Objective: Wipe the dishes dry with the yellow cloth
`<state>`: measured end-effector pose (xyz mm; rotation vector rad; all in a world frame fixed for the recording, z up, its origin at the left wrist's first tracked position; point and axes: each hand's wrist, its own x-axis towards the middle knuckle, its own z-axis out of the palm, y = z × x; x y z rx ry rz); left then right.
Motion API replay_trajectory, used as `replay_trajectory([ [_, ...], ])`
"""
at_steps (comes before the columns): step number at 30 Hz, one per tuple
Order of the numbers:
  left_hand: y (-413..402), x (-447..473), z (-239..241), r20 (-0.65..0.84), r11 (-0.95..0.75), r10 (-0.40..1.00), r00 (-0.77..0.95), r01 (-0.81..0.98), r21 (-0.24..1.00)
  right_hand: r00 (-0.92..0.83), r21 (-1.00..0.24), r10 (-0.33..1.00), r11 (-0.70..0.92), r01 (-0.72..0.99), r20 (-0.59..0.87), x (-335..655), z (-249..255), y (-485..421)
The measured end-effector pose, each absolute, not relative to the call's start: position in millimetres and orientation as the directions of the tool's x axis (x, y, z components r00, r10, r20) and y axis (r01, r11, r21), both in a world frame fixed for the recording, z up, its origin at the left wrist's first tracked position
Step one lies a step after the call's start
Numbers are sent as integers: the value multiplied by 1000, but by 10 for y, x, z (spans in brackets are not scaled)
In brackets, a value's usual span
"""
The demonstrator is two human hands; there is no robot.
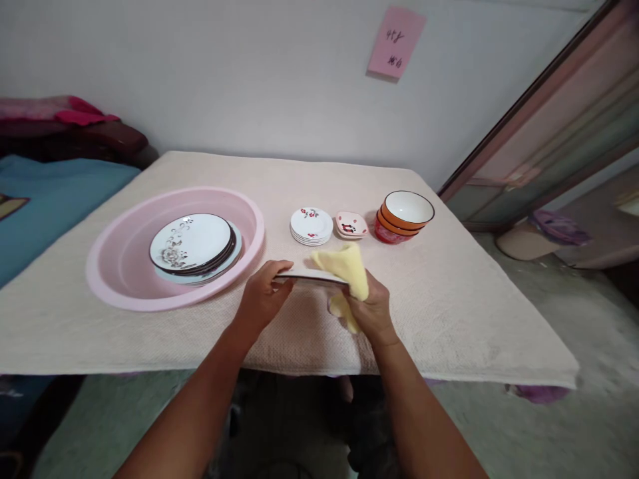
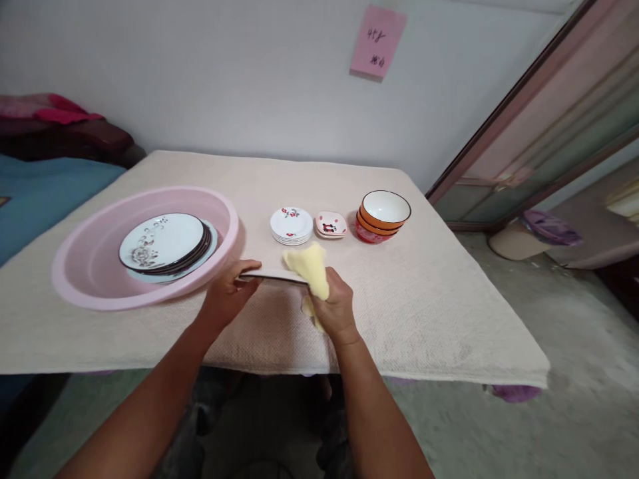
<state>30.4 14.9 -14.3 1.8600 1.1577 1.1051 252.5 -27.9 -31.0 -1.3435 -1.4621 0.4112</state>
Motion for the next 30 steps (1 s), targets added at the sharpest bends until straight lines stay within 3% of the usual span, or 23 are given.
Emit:
replay_trajectory([
  [2, 143, 252, -137, 360, -487, 866, 347, 426, 762, 23, -658, 836, 414, 629, 549, 2487, -245, -312],
  [4, 135, 222, -125, 422, -579, 810, 409, 440, 686, -18, -606, 815, 444, 660, 579, 2444, -186, -333],
  [8, 111, 219, -114, 569, -675, 738, 363, 366, 641, 107, -743, 856, 368, 559, 505, 2451, -155, -333],
  [11, 81, 250, -122, 570, -619, 785, 243, 287, 731, 219, -898, 914, 249, 363, 342, 2499, -202, -307],
  [16, 20, 423, -122, 300, -303, 953, -45, -75, 950, 199, -996, 979, 49, -71, 34, 2408, -291, -280],
  [19, -7, 596, -96, 54, -103, 988, -147, -351, 931, 107, -967, 994, 13, -256, -15, 2242, -291, -313],
  [21, -10, 684, -78, -52, 4, 994, -94, -455, 890, 138, -953, 990, 34, -302, -8, 2162, -267, -344],
  [25, 30, 675, -71, -69, 106, 990, 123, -332, 937, 298, -963, 954, 101, -248, 23, 2221, -236, -361],
  [30, 118, 439, -82, 159, -157, 976, 150, -26, 987, 446, -985, 881, 169, 16, 159, 2439, -340, -339],
])
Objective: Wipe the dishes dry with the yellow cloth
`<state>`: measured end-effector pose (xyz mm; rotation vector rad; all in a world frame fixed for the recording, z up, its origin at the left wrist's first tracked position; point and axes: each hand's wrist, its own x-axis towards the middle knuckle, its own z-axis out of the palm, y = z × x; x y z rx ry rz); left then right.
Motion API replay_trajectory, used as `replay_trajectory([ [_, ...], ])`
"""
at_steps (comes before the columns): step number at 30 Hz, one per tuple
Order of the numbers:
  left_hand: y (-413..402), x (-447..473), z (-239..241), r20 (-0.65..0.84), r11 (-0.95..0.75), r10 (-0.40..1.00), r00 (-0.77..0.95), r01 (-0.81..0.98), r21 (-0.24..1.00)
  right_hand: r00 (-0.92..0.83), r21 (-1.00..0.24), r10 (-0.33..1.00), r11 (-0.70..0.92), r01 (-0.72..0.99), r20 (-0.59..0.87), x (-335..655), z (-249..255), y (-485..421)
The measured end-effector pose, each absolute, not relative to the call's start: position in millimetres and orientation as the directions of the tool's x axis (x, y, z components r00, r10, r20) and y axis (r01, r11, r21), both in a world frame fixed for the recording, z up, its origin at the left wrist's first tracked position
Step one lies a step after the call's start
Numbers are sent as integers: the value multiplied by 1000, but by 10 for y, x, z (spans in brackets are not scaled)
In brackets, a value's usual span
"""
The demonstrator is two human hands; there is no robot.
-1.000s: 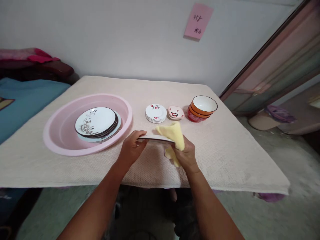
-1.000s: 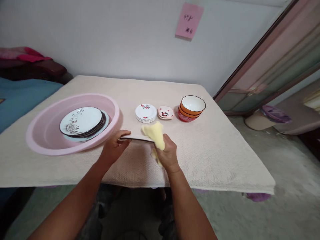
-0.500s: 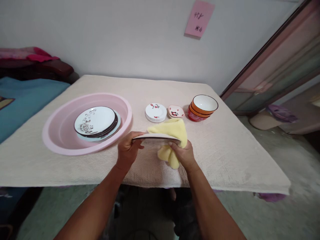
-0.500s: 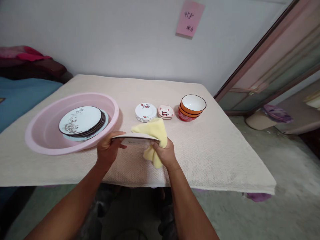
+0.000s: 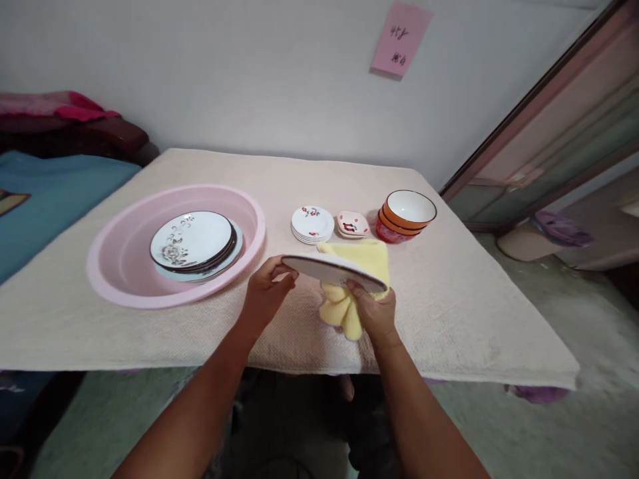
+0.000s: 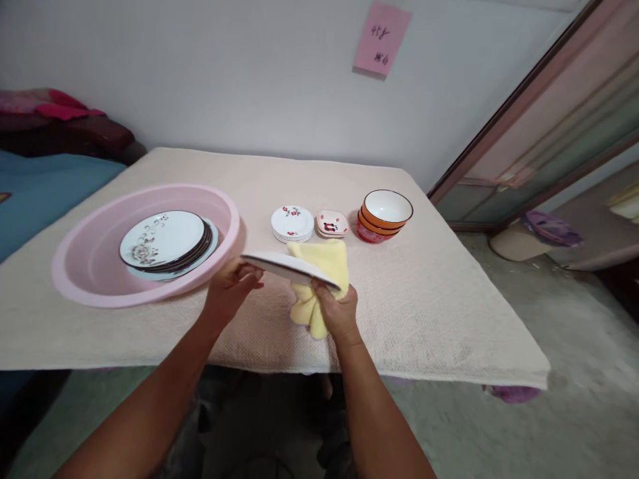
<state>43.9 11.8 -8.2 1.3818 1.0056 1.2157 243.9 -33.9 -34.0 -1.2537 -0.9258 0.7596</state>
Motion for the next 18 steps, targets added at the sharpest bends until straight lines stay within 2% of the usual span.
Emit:
replay_trajectory([
  [3, 158, 317, -59, 344, -387, 909, 235, 172, 906, 395, -961, 878, 224, 162, 271, 2456, -384, -367],
  [5, 173, 270, -49, 432, -510, 848, 308, 249, 823, 349, -951, 889, 243, 192, 298, 2443, -368, -383],
  [9, 177, 253, -90, 550, -623, 774, 313, 228, 748, 320, -984, 930, 164, 72, 179, 2468, -298, -380],
  [14, 129, 318, -134, 580, -605, 783, 224, 60, 794, 111, -988, 993, -22, -152, -40, 2526, -319, -424],
  [16, 81, 375, -110, 517, -521, 833, 199, -35, 853, 31, -972, 995, -87, -218, -96, 2507, -318, -475],
  [18, 30, 441, -80, 377, -358, 905, 197, -126, 925, -59, -954, 988, -150, -260, -140, 2473, -282, -527],
])
